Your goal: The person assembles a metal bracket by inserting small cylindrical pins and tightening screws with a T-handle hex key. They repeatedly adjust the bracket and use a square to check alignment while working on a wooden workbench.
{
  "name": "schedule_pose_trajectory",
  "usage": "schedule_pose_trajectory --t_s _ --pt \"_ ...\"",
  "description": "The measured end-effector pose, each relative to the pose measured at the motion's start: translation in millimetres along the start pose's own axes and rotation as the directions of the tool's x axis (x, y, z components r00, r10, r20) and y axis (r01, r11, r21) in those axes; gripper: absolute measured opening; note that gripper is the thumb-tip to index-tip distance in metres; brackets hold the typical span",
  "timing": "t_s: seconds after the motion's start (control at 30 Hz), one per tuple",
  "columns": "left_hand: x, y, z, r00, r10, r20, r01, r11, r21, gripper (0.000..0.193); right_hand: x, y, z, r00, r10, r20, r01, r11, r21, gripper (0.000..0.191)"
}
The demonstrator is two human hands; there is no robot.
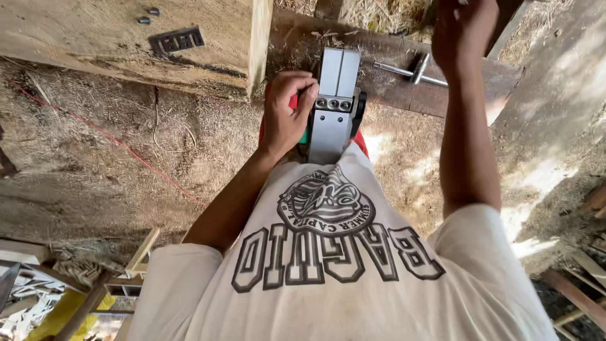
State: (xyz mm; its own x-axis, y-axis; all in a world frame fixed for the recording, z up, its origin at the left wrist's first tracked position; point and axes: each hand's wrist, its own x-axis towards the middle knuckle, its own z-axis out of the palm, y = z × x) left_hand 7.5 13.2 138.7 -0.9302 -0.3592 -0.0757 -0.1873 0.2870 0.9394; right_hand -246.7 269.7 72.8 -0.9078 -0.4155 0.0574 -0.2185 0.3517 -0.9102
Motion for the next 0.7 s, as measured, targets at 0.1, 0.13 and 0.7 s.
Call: schedule_pose_trajectory --t_s 0.1,0.13,0.7 --pt "11.9 2.3 11.0 0.986 -0.121 0.117 0.136 0.982 -0.13 0.031 -61.4 -56.3 -27.7 0.997 -0.055 -0.054 0.069 0.945 0.319 0.016" --pt "12.7 2.3 17.8 0.973 -0.159 0.169 0.184 0.971 -0.149 0.035 -78.8 -76.9 -34.4 0.996 0.037 -0.082 -0.001 0.914 0.405 0.018" --pt "-35.9 46.5 108.1 0.584 0.108 0.805 -0.022 0.993 -0.117 0.033 -154.1 -158.0 -8.4 0.985 0.072 0.157 -0.124 0.929 0.348 0.024"
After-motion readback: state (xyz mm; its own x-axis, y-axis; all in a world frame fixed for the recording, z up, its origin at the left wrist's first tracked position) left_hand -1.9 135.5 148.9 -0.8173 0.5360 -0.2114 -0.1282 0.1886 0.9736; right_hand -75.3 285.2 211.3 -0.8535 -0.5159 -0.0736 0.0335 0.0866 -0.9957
